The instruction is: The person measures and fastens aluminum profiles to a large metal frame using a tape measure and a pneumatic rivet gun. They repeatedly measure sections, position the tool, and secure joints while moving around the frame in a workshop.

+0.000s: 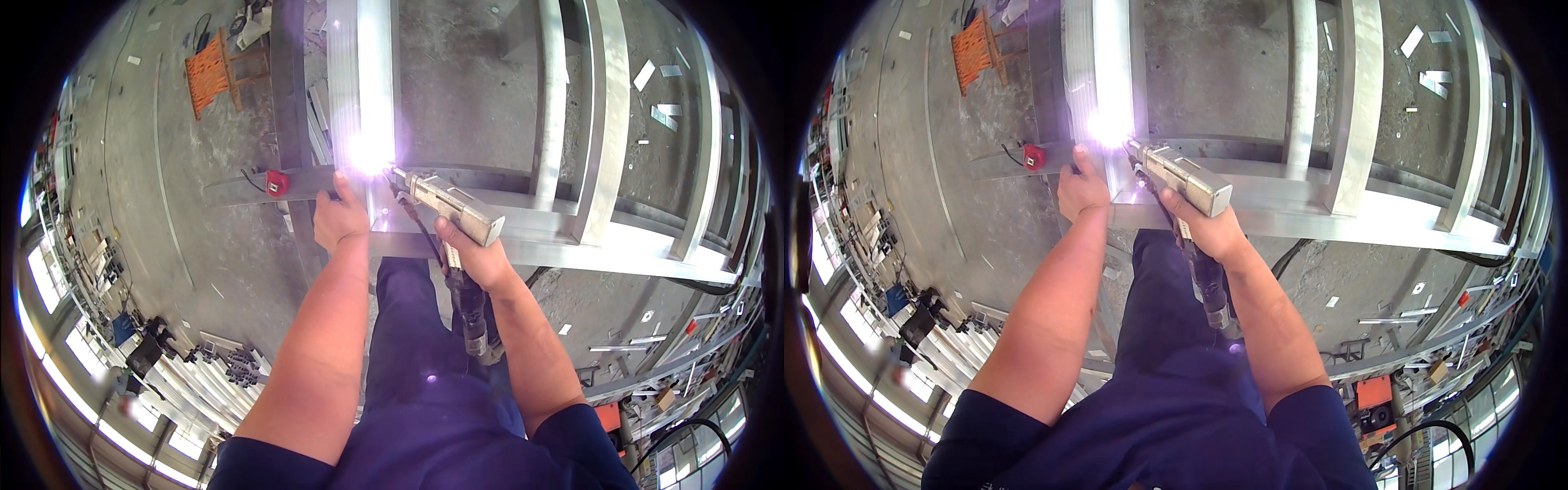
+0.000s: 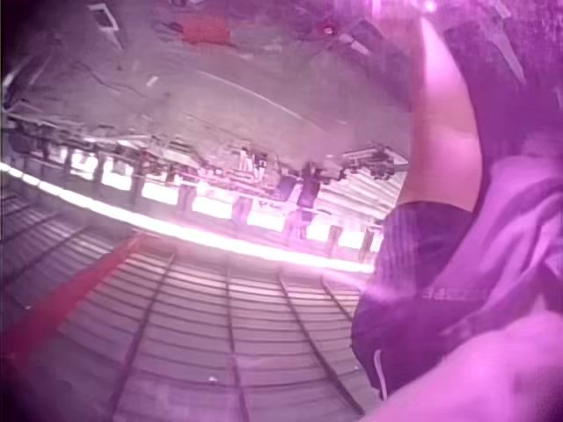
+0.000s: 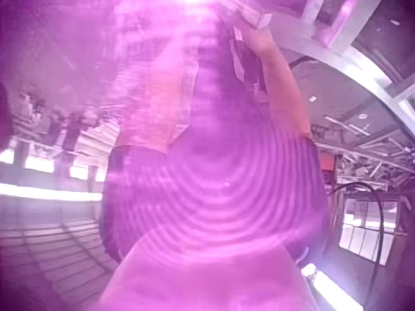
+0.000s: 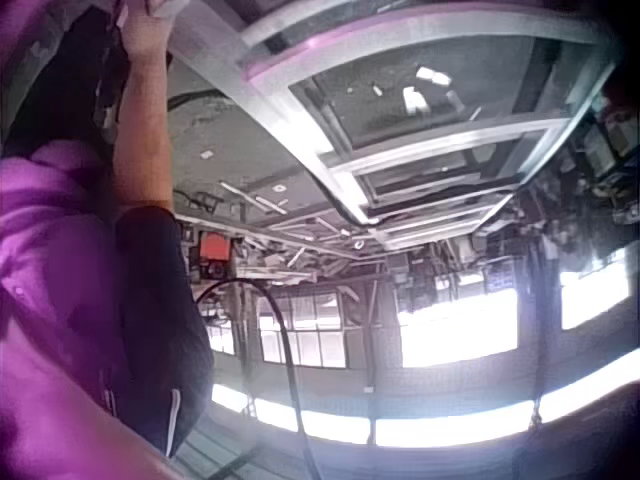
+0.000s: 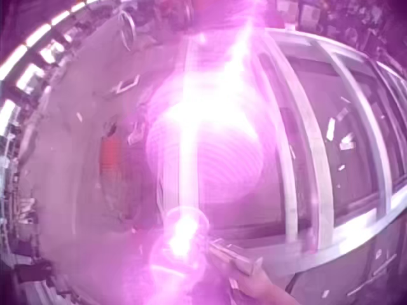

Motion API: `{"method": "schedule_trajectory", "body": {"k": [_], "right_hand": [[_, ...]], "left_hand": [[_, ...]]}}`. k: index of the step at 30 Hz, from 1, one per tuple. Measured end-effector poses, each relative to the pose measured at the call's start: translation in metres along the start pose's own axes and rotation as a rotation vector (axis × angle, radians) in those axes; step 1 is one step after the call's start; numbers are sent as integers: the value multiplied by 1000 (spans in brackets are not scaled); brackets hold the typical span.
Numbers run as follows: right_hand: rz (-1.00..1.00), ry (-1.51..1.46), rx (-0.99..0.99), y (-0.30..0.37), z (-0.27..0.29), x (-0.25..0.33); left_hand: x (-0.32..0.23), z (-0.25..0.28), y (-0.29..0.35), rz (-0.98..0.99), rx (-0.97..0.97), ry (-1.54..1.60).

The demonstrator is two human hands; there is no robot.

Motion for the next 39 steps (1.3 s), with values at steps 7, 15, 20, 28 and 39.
{"method": "schedule_trajectory", "body": {"k": [7, 15, 20, 28, 39], "right_hand": [[-3, -37, -18, 3, -1, 0], [-31, 45, 15, 7, 1, 1], [-17, 75, 41, 10, 1, 4], [167, 70, -67, 40, 29, 36], [229, 201, -159, 67, 52, 30]], "left_hand": [[-3, 5, 3, 14, 68, 16], [-5, 4, 4, 3, 62, 7], [-5, 4, 5, 5, 46, 13], [-3, 6, 5, 53, 121, 23], [-5, 8, 5, 47, 101, 23]]}}
Point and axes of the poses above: each hand's wrist, its own y-axis away from the middle knuckle, its own z-axis out of the back of the hand, x = y × z, the point moved 5 cm from there along -y, towards the middle knuckle, and after that the axes turned 13 degrees about z, right-handed, at the moved point
